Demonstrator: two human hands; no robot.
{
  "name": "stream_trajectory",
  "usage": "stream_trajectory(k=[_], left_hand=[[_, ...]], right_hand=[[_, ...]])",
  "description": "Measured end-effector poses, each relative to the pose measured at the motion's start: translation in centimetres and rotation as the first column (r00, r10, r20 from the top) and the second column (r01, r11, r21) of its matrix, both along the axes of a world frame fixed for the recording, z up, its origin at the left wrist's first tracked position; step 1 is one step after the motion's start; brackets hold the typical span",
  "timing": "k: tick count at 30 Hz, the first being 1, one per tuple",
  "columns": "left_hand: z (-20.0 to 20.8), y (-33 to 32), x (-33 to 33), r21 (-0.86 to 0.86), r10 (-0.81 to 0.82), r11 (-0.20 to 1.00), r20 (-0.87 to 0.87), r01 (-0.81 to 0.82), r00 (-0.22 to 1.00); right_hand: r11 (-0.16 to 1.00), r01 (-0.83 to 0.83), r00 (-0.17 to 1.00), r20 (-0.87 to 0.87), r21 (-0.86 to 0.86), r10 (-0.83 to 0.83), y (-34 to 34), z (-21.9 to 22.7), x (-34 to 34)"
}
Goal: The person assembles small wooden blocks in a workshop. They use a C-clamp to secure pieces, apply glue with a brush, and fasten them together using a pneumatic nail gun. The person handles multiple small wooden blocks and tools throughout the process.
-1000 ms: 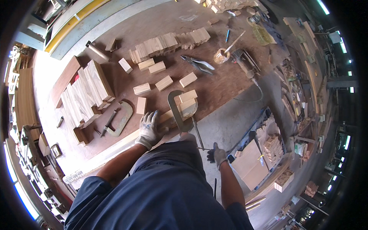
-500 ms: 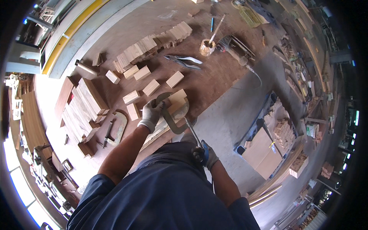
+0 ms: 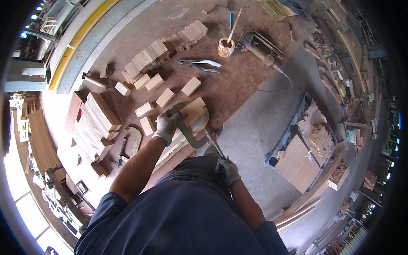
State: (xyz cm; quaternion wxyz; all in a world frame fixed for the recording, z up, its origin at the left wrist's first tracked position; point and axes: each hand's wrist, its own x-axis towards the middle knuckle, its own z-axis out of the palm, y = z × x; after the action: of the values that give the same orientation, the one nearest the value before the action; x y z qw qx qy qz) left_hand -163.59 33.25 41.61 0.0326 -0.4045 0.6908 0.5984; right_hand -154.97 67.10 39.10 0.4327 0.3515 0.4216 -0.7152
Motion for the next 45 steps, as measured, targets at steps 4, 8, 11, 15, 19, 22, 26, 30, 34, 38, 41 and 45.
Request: stream_trajectory(k=[4,8,11,15,19,22,26,30,34,38,41,45], left_hand=[[0.4,-0.1,0.0,0.084,0.030,0.996,-0.003,-0.030,1.000],[2.3,0.1,-0.1,0.211,0.069,0.975,-0.019,-0.063,0.997],[2.4,0.1,-0.2,0.337,0.132,0.935,-0.048,-0.108,0.990],[1.2,-0.5,-0.3,0.392,0.105,0.919,-0.113,-0.053,0.988],[3.3,-1.0,0.1,0.430,0.167,0.899,-0.152,-0.087,0.974],[3.0,-2.4,2.8,0.505,0.238,0.855,-0.182,-0.117,0.954],[3.4,-4.8,9.4,0.640,0.380,0.737,-0.124,-0.219,0.917],[4.3,-6.8,15.9,0.588,0.434,0.732,-0.012,-0.345,0.901],[2.0,-10.5,21.1,0.585,0.502,0.683,0.058,-0.437,0.863],[1.4,-12.6,24.1,0.411,0.480,0.788,0.054,-0.458,0.875],[-2.4,-12.4,27.6,-0.036,0.361,0.932,-0.017,-0.361,0.933],[5.1,-5.5,22.8,-0.482,0.119,0.872,0.040,-0.086,0.992]], right_hand=[[0.886,-0.013,0.927,-0.327,0.463,0.184,-1.6,0.3,0.7],[0.786,-0.034,0.833,-0.417,0.618,0.364,-0.4,0.6,-0.4],[0.913,-0.176,0.959,-0.144,0.368,0.243,1.6,1.9,-2.1],[0.993,-0.107,0.991,-0.077,0.039,0.110,3.3,0.9,-3.1],[0.993,-0.115,0.985,-0.129,-0.015,0.112,2.2,2.9,-4.5],[0.966,-0.228,0.934,-0.252,0.123,0.252,2.4,5.3,-6.5],[0.925,-0.281,0.832,-0.414,0.257,0.368,-0.9,9.4,-9.5],[0.789,-0.454,0.634,-0.471,0.414,0.613,-7.9,11.1,-12.8],[0.693,-0.521,0.408,-0.567,0.499,0.715,-15.1,9.0,-14.5],[0.600,-0.527,0.229,-0.579,0.602,0.782,-22.3,8.3,-14.3],[0.786,-0.544,0.419,-0.715,0.296,0.559,-24.6,9.4,-14.2],[0.770,-0.391,0.266,-0.740,0.504,0.619,-19.7,7.4,-16.1]])
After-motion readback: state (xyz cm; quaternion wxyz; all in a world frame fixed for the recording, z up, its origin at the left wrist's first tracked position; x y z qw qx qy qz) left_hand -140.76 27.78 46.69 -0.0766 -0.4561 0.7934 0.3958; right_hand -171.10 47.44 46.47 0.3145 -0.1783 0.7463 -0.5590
